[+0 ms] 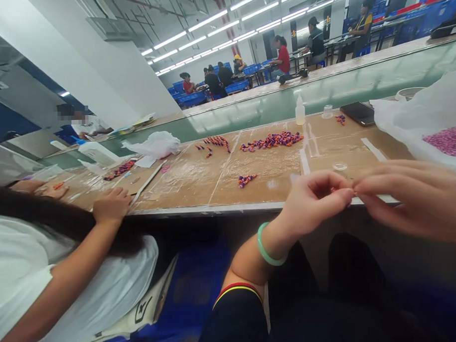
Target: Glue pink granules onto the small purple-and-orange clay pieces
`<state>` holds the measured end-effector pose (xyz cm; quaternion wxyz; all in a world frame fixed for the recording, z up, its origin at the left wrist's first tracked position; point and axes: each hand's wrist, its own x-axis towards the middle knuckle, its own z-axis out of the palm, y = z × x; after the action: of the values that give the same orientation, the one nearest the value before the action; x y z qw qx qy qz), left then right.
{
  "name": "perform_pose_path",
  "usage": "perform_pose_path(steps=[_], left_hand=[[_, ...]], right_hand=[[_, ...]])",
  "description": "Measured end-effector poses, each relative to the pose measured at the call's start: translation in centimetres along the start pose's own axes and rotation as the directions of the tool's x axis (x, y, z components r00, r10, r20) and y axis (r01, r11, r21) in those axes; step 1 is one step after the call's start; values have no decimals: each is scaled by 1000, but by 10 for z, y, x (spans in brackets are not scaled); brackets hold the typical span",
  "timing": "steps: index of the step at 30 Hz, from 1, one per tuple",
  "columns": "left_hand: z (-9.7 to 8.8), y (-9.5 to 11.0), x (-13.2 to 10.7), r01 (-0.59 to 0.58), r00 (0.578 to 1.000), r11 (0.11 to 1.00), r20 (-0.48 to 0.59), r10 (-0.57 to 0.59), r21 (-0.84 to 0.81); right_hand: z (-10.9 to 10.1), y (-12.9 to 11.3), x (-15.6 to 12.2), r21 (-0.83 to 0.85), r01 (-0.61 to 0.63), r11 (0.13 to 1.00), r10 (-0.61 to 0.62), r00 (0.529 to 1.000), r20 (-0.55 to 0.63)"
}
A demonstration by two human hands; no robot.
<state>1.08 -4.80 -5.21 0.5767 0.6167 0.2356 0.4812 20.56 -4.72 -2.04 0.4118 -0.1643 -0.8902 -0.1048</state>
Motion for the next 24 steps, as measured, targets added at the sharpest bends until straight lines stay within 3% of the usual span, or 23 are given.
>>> perform_pose_path(steps=[3, 6, 9, 13, 18, 21, 24], left_hand=[[3, 3, -2, -239, 960, 937, -84, 268, 256], [3, 4, -2, -401, 890, 817, -35, 454, 415], [1, 3, -1, -497, 833, 737, 12, 554, 459], [-1, 4, -1, -485, 838, 721, 27, 545, 495], [-4, 9, -4, -385, 913, 825, 41, 405, 414], [-12, 7, -7, -296, 950, 914, -18, 313, 279], [-28, -2, -11, -246, 956, 957, -126, 266, 156]], right_hand=[[6, -8, -3, 167, -286, 943, 285, 958, 34], [8, -14, -2, 283, -401, 871, 394, 915, 86], [8, -18, -2, 295, -452, 842, 439, 891, 112], [9, -19, -3, 266, -448, 854, 435, 894, 109], [11, -17, 0, 312, -454, 835, 427, 891, 154], [7, -15, 7, 394, -464, 794, 415, 886, 206], [-2, -7, 14, 384, -468, 796, 394, 882, 257]])
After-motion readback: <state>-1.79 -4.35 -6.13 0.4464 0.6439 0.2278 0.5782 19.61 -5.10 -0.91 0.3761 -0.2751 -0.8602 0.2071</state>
